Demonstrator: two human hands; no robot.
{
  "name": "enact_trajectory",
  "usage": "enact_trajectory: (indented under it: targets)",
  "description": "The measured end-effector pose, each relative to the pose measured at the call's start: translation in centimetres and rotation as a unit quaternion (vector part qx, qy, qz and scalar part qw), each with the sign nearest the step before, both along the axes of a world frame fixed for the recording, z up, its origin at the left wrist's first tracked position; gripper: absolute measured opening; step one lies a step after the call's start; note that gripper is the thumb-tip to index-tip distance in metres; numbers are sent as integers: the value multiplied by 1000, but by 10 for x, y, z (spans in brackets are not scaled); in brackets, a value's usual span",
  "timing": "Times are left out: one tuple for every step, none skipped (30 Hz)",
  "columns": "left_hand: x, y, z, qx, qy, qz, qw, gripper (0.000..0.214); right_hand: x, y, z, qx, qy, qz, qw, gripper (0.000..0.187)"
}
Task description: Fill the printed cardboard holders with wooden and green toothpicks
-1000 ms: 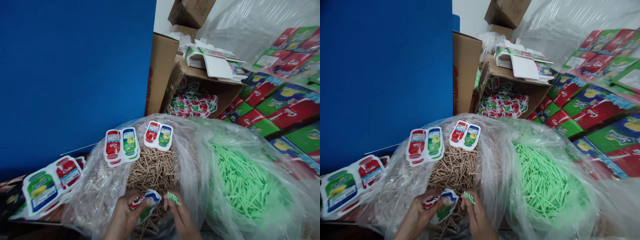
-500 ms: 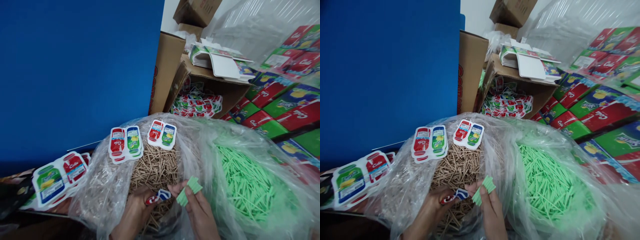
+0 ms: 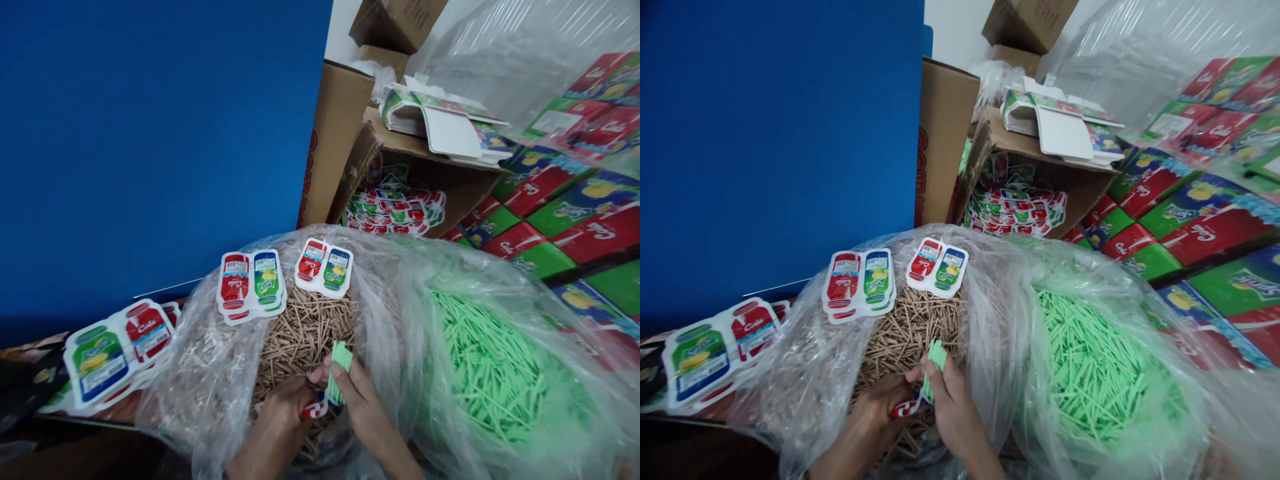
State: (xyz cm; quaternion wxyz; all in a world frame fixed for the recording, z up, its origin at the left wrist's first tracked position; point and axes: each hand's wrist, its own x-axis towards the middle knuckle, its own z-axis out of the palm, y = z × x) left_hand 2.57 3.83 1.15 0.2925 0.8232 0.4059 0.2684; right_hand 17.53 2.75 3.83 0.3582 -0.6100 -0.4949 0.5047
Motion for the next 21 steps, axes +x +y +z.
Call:
enact_trajectory:
  targets:
    - [0,0,1,-48,-17,9,999,14,0,0,-1,-7,5,-2,1000,52]
    - [-1,1,3,-113,-40,24,993,11,0,-1,-1,-8,7,-6,1000,53]
    - [-2,2,4,-187,-70,42,979,8,0,-2,-1,-3,8,-7,1000,51]
    - [-3,3,6,-260,-107,60,958,5,1,-3,-1,5,10,-1,1000,49]
    - [-5,4,9,-322,-148,73,932,5,2,-5,-1,11,15,7,1000,46]
    - [-6,5,11,-367,-187,76,908,8,3,-7,0,15,28,22,999,44]
    - [-7,7,14,-392,-220,72,891,13,4,-9,0,17,46,39,998,41]
    - [-8,8,17,-396,-237,65,885,16,5,-11,1,23,69,54,996,38]
    - [-10,10,20,-382,-238,55,891,16,6,-13,1,40,94,64,993,37]
    - [-11,11,22,-359,-226,44,905,15,8,-15,2,68,115,67,989,38]
    - [-13,12,24,-331,-206,35,920,12,9,-17,3,104,124,64,985,42]
    - [-14,13,25,-305,-186,29,934,10,11,-19,4,140,114,62,982,45]
    - [-15,14,25,-282,-170,23,944,8,13,-21,4,168,84,72,980,47]
    - [-17,15,25,-265,-161,16,950,8,15,-22,5,182,41,98,978,47]
    - [-18,15,25,-255,-161,11,953,9,17,-23,6,185,-7,128,974,46]
    - [-20,16,24,-250,-162,9,954,10,19,-23,6,181,-48,153,970,44]
    - [-21,16,24,-248,-163,11,955,11,21,-23,7,183,-76,163,967,41]
    - [-23,16,24,-248,-164,13,955,11,22,-23,7,193,-91,159,964,39]
    - [-24,16,24,-248,-165,17,954,11,23,-22,8,208,-98,146,962,37]
    - [-25,15,24,-248,-164,22,954,11,22,-20,8,221,-104,132,961,35]
    - [-26,15,24,-244,-161,23,956,12,21,-18,10,229,-111,131,958,32]
